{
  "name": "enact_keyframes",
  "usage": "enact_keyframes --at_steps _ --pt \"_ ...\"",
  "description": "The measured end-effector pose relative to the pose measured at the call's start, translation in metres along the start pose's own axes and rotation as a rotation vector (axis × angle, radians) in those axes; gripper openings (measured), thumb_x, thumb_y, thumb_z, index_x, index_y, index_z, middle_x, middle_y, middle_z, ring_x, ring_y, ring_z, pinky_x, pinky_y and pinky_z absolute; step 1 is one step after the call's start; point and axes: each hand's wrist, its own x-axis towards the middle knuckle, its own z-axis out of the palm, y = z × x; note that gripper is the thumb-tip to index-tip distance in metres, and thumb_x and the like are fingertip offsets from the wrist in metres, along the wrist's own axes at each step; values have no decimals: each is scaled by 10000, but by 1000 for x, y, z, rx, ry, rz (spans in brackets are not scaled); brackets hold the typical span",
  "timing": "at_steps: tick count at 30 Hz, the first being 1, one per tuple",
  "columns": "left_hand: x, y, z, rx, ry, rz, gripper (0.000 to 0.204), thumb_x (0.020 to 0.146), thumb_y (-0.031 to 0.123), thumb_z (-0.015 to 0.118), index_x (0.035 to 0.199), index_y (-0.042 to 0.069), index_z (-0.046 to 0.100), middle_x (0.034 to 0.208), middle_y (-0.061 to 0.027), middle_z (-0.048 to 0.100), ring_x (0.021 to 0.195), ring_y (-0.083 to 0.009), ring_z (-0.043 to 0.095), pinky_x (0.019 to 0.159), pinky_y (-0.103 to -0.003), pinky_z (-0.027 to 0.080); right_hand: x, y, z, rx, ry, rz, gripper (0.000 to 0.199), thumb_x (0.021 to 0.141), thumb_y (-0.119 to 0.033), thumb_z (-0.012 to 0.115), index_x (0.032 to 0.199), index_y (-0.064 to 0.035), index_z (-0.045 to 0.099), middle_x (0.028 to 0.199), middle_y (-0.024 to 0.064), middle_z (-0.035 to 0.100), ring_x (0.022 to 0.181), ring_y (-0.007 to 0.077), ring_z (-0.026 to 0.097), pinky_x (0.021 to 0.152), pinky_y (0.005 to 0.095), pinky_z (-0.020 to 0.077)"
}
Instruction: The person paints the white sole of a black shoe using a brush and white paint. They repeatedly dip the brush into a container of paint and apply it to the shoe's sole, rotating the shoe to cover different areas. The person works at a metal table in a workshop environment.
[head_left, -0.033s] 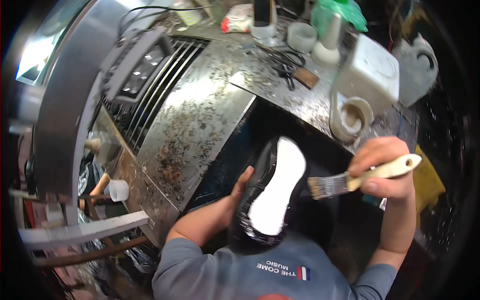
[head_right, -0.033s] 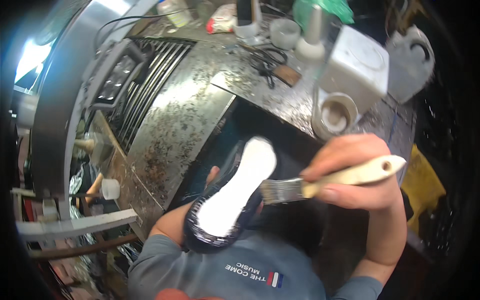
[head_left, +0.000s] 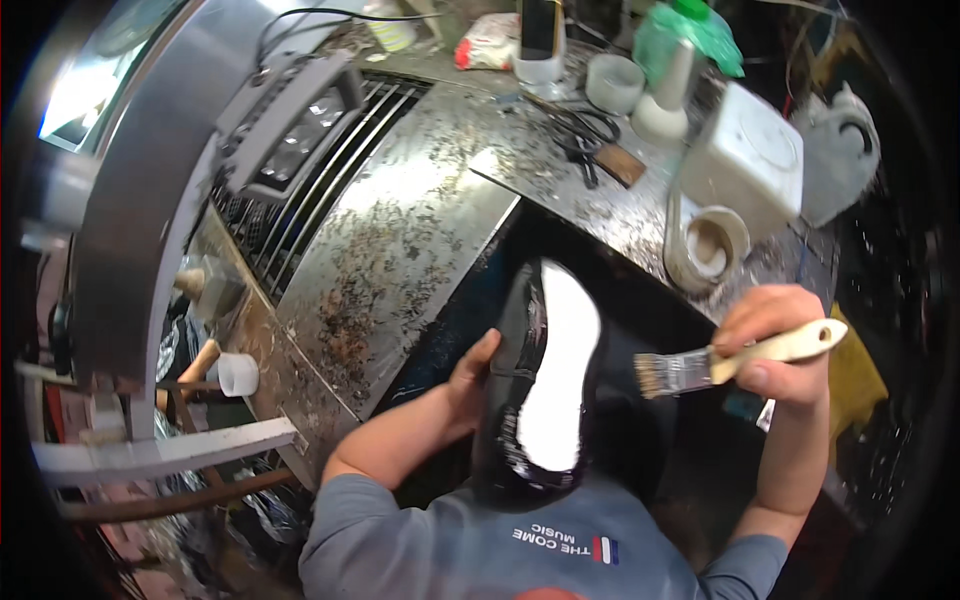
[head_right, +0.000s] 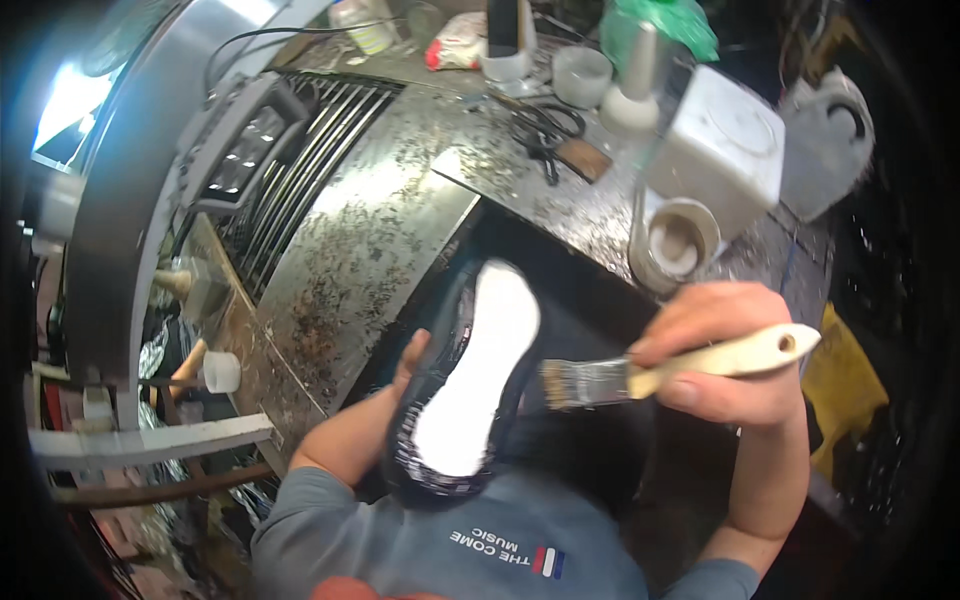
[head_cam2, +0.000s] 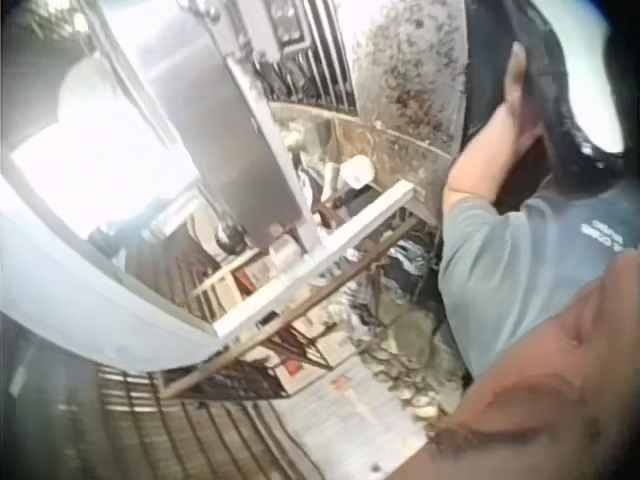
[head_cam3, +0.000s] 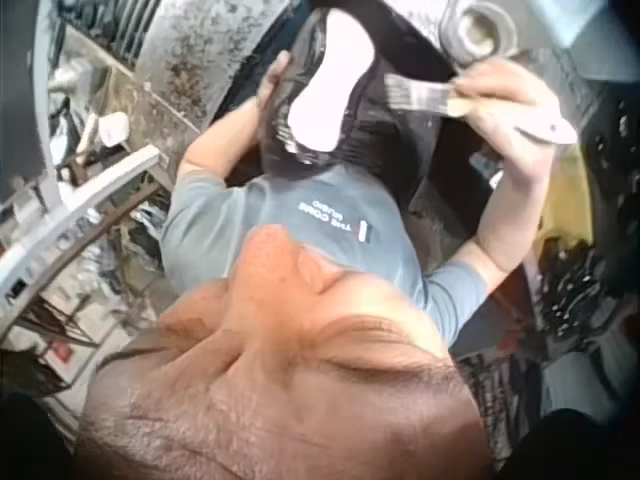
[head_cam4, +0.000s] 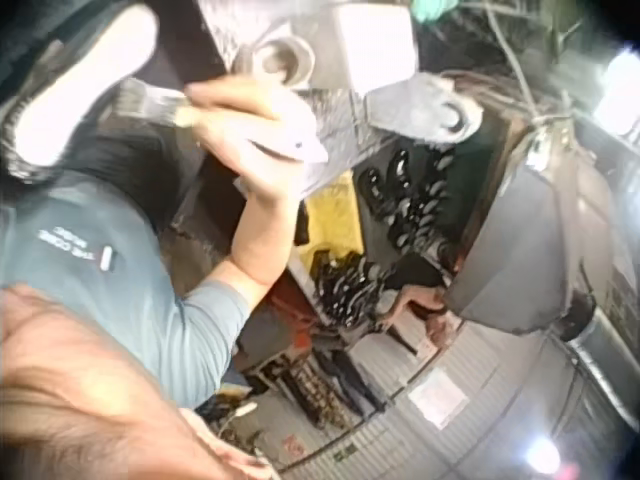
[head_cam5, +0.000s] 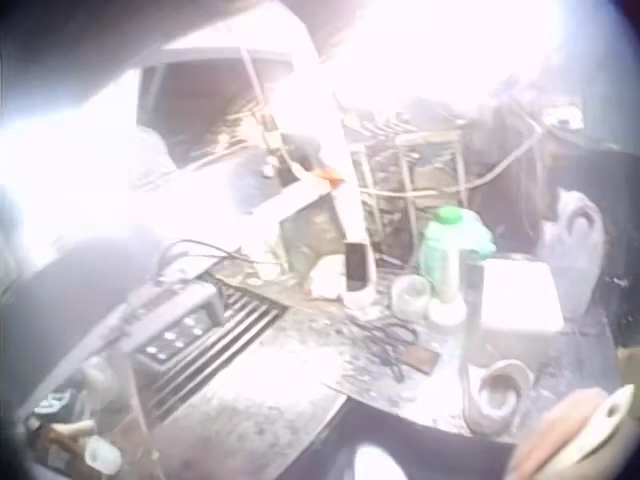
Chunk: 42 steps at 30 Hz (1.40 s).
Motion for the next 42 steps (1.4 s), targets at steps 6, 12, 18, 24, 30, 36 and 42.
enact_keyframes --at_steps 6,12,18,24,30,36,42 --pt "-53 117 62 880 328 139 633 856 366 837 1297 -30 612 1189 -139 715 1076 -235 698 1008 -384 532 -35 10 -5 -13 194 104 351 759 -303 816 892 16 758 839 146 731 712 199 683 650 296 532" --pt "-78 216 70 1465 801 299 928 723 315 945 1393 -133 486 1268 -200 656 1159 -242 647 1042 -342 481 -51 19 -6 34 281 136 364 780 -309 828 897 26 748 817 154 711 658 191 674 613 294 545" --pt "-91 337 25 2101 973 606 808 669 387 978 1311 25 647 1250 -109 682 1135 -250 626 988 -365 511 -50 16 4 37 321 159 353 809 -290 820 907 41 746 816 158 711 622 193 685 577 293 553" --pt "-77 473 -66 2433 1399 348 815 714 442 919 1339 12 622 1238 -155 688 1125 -302 643 984 -401 514 -41 15 17 4 356 214 361 804 -264 823 933 64 750 840 179 727 640 200 693 584 296 558" --pt "-27 558 -160 2543 1426 344 829 759 497 861 1367 0 597 1226 -201 695 1115 -353 661 980 -438 518 -46 6 24 -67 441 323 271 860 -170 793 1031 39 767 941 142 761 838 197 727 753 316 577" --pt "9 623 -213 2539 1502 464 850 805 553 803 1395 -13 572 1214 -247 702 1105 -404 679 976 -474 521 -59 13 39 -112 531 402 257 892 -166 796 1089 -3 767 1004 109 765 913 169 714 818 288 552" --pt "15 569 -190 2496 1607 426 828 934 633 601 1508 51 468 1376 -232 625 1238 -429 604 1031 -492 471 -91 -1 40 -394 759 328 304 890 -163 801 1113 36 744 986 141 760 843 184 714 760 299 567"
